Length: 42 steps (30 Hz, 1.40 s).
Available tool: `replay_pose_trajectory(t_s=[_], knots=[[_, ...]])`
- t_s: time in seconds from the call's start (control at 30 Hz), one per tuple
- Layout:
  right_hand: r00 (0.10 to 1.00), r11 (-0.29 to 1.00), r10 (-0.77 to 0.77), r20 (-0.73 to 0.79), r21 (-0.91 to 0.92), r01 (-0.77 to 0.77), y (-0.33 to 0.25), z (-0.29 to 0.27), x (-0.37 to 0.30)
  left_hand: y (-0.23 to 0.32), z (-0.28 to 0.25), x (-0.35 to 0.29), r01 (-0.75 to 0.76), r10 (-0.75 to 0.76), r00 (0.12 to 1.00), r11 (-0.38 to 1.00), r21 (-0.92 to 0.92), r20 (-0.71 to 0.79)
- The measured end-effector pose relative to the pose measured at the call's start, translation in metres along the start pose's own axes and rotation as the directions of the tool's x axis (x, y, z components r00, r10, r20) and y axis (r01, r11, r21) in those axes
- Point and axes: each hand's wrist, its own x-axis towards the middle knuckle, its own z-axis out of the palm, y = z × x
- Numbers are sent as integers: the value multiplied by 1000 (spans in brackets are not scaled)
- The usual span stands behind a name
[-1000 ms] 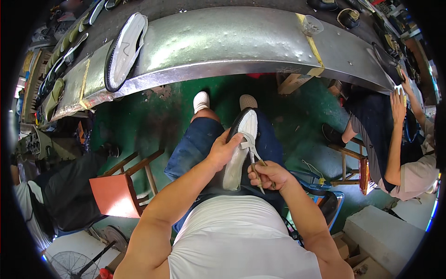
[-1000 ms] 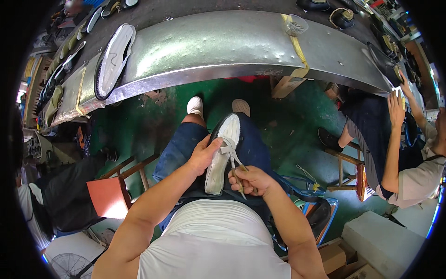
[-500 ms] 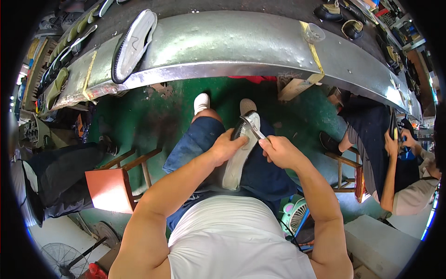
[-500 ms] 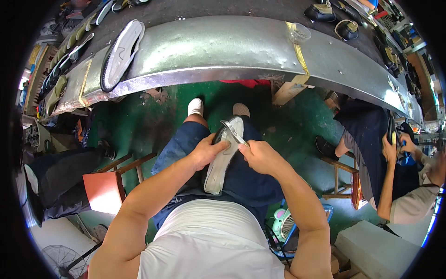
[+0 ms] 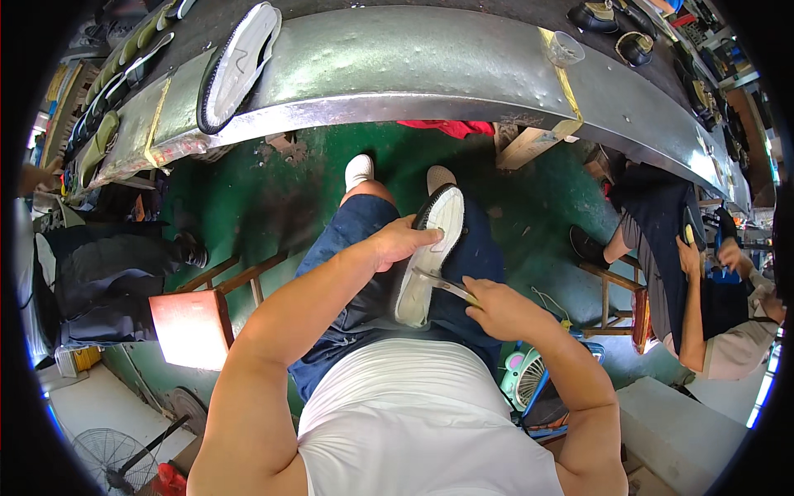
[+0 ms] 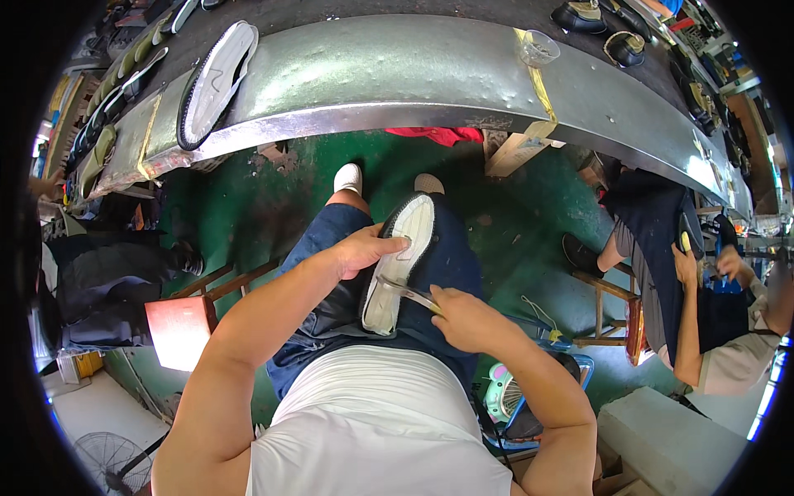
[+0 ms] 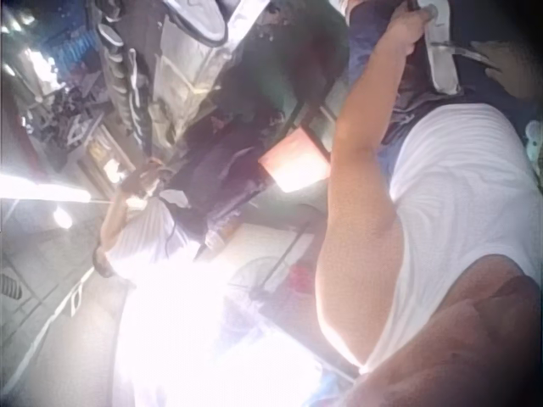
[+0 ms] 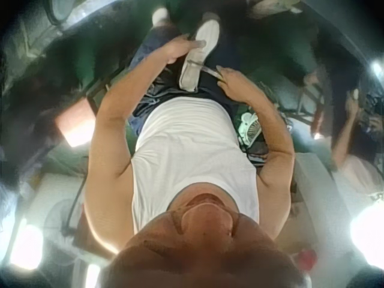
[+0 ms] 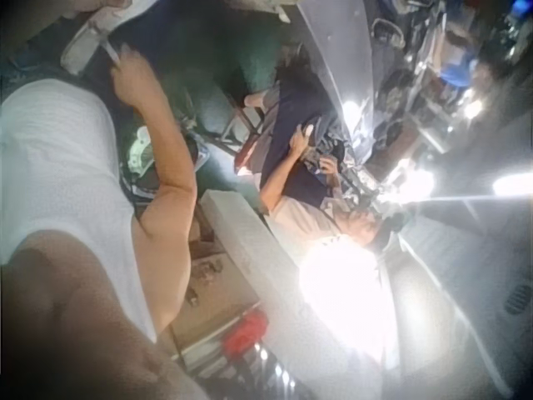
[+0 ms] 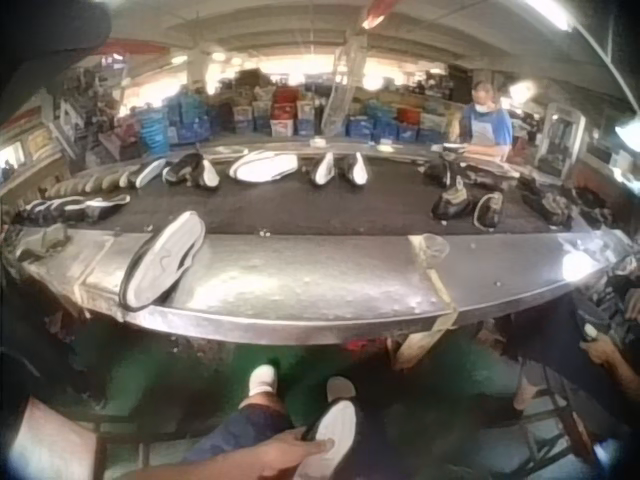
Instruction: Assembling and shaping shoe components at an industrial workbench.
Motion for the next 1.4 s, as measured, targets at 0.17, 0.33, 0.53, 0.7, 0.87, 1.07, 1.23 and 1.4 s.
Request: replay_pose_trajectory(t_s=[0.17,0.33,0.53,0.7,0.87,1.07,1.23,1.4], knots=[[994,824,19,-109,-561,-77,-44,6,8,-3,7,-3,-21,21,1000,999,38,-15],[970,895,70,231,-444,41,-55,-28,32,-4,11,-19,-5,17,990,997,83,-138],[993,976,-91,82,-190,105,-1,8,39,-14,-13,-50,-155,260,932,916,-370,254],[996,999,-41,-73,24,43,2,21,27,-24,-20,-36,-167,228,930,961,-220,289],[998,990,37,-53,-132,-43,-15,29,-6,-39,3,-28,-307,297,950,945,114,99],[974,912,7,-225,-398,-98,-28,52,-23,-44,15,-25,-248,251,968,962,119,-11],[996,869,52,-66,-488,-78,-37,67,-24,-52,13,-20,-265,296,950,931,251,-98],[995,988,102,3,-113,-101,-16,51,-24,-57,13,-20,-296,340,934,911,286,-115]])
